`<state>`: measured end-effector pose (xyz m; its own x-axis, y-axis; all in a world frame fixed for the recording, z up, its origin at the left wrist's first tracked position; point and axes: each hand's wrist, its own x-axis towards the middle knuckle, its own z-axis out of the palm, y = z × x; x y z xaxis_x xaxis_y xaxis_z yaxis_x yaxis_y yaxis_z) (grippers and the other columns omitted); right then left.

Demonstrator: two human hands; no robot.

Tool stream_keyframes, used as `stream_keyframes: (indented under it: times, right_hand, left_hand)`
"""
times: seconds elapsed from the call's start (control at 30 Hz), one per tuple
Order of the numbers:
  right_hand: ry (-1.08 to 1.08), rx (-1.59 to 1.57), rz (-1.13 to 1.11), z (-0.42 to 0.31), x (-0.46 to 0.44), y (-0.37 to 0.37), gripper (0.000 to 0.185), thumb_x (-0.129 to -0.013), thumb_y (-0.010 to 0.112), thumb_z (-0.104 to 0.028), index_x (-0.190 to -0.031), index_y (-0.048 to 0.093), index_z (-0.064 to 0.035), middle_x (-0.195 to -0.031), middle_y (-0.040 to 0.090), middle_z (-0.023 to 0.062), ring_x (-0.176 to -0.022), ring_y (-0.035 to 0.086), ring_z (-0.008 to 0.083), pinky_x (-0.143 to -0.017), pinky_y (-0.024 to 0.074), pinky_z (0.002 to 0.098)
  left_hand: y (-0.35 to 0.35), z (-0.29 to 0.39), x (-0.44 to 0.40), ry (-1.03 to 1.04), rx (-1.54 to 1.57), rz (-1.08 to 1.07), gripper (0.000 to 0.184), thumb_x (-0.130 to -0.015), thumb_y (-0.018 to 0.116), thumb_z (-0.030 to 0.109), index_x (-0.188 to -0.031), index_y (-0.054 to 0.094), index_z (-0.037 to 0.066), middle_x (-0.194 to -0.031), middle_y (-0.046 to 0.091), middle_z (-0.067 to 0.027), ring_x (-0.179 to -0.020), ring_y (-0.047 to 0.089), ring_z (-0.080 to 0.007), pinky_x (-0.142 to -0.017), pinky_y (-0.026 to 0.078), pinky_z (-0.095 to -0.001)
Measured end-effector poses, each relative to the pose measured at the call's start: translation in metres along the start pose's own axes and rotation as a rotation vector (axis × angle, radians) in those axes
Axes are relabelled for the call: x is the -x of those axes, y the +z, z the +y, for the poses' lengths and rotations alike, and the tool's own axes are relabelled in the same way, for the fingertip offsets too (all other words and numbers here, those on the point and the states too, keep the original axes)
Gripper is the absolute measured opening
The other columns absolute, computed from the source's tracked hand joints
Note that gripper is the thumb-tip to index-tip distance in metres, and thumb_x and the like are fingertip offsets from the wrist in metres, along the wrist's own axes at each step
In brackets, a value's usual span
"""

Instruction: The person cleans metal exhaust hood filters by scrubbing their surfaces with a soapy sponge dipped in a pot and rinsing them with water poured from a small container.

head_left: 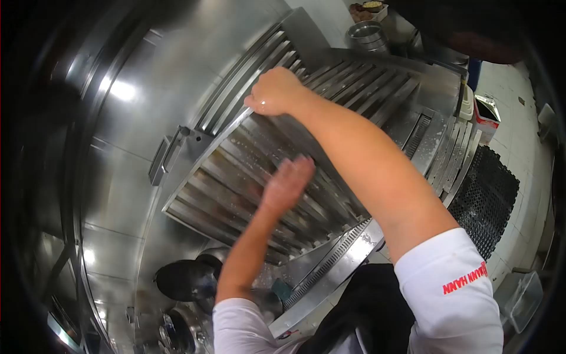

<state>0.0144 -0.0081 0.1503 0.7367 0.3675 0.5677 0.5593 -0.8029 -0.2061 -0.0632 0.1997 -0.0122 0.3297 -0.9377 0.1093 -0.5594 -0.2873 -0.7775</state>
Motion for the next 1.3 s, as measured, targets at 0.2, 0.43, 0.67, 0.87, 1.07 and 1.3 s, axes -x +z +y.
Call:
stream_keyframes:
  times: [0.2, 0.43, 0.67, 0.87, 1.07, 1.3]
  right_hand:
    - [-0.003, 0.009, -0.013, 0.004, -0.006, 0.002, 0.049, -0.091, 0.043, -0.041, -0.077, 0.076, -0.0073, -0.081, 0.071, 0.0183, -0.08, 0.068, 0.038, -0.072, 0.0517, 0.0494]
    - [0.006, 0.006, -0.018, 0.002, 0.001, -0.001, 0.052, -0.092, 0.039, -0.04, -0.079, 0.076, -0.0058, -0.083, 0.071, 0.0181, -0.082, 0.067, 0.0382, -0.074, 0.0516, 0.048]
    - [-0.031, 0.072, -0.019, 0.005, 0.002, -0.007, 0.055, -0.093, 0.038, -0.042, -0.078, 0.075, -0.0046, -0.083, 0.071, 0.0186, -0.082, 0.067, 0.0388, -0.076, 0.0526, 0.048]
    - [-0.034, 0.015, 0.04, 0.001, -0.002, 0.004, 0.052, -0.091, 0.04, -0.04, -0.075, 0.074, -0.0037, -0.08, 0.071, 0.0194, -0.08, 0.068, 0.0388, -0.074, 0.0532, 0.0476]
    - [-0.023, 0.043, 0.043, -0.005, 0.004, 0.006, 0.051, -0.091, 0.04, -0.039, -0.076, 0.074, -0.0036, -0.078, 0.07, 0.0191, -0.079, 0.067, 0.0385, -0.074, 0.0532, 0.0473]
    - [-0.165, 0.248, -0.014, -0.002, -0.002, -0.005, 0.04, -0.092, 0.045, -0.035, -0.075, 0.071, -0.0102, -0.083, 0.071, 0.0198, -0.081, 0.068, 0.041, -0.071, 0.0532, 0.0518]
  left_hand:
    - [-0.046, -0.087, -0.024, -0.367, -0.079, 0.16, 0.051, -0.091, 0.052, 0.012, -0.141, 0.052, 0.005, -0.148, 0.049, -0.0124, -0.14, 0.043, -0.028, -0.109, 0.034, -0.0529]
    - [0.063, 0.186, 0.028, 0.012, 0.458, -0.093, 0.064, -0.089, 0.044, 0.02, -0.147, 0.037, -0.006, -0.154, 0.038, -0.0185, -0.145, 0.033, -0.0288, -0.121, 0.025, -0.0408]
    - [0.035, 0.097, 0.015, -0.158, 0.672, -0.028, 0.058, -0.084, 0.053, 0.017, -0.142, 0.05, 0.006, -0.153, 0.043, -0.0092, -0.14, 0.042, -0.0272, -0.118, 0.03, -0.0455]
    - [0.004, 0.002, -0.021, -0.393, 0.086, 0.175, 0.051, -0.086, 0.056, 0.018, -0.136, 0.056, 0.006, -0.14, 0.055, -0.0131, -0.13, 0.051, -0.0317, -0.106, 0.036, -0.0532]
    - [0.084, 0.264, 0.062, 0.048, 0.733, -0.14, 0.057, -0.09, 0.046, 0.016, -0.144, 0.042, -0.003, -0.149, 0.046, -0.0144, -0.137, 0.045, -0.0247, -0.117, 0.032, -0.0364]
    - [-0.007, 0.027, -0.033, -0.539, 0.203, 0.067, 0.059, -0.088, 0.058, 0.018, -0.141, 0.045, -0.005, -0.148, 0.044, -0.0225, -0.132, 0.047, -0.0394, -0.106, 0.039, -0.0517]
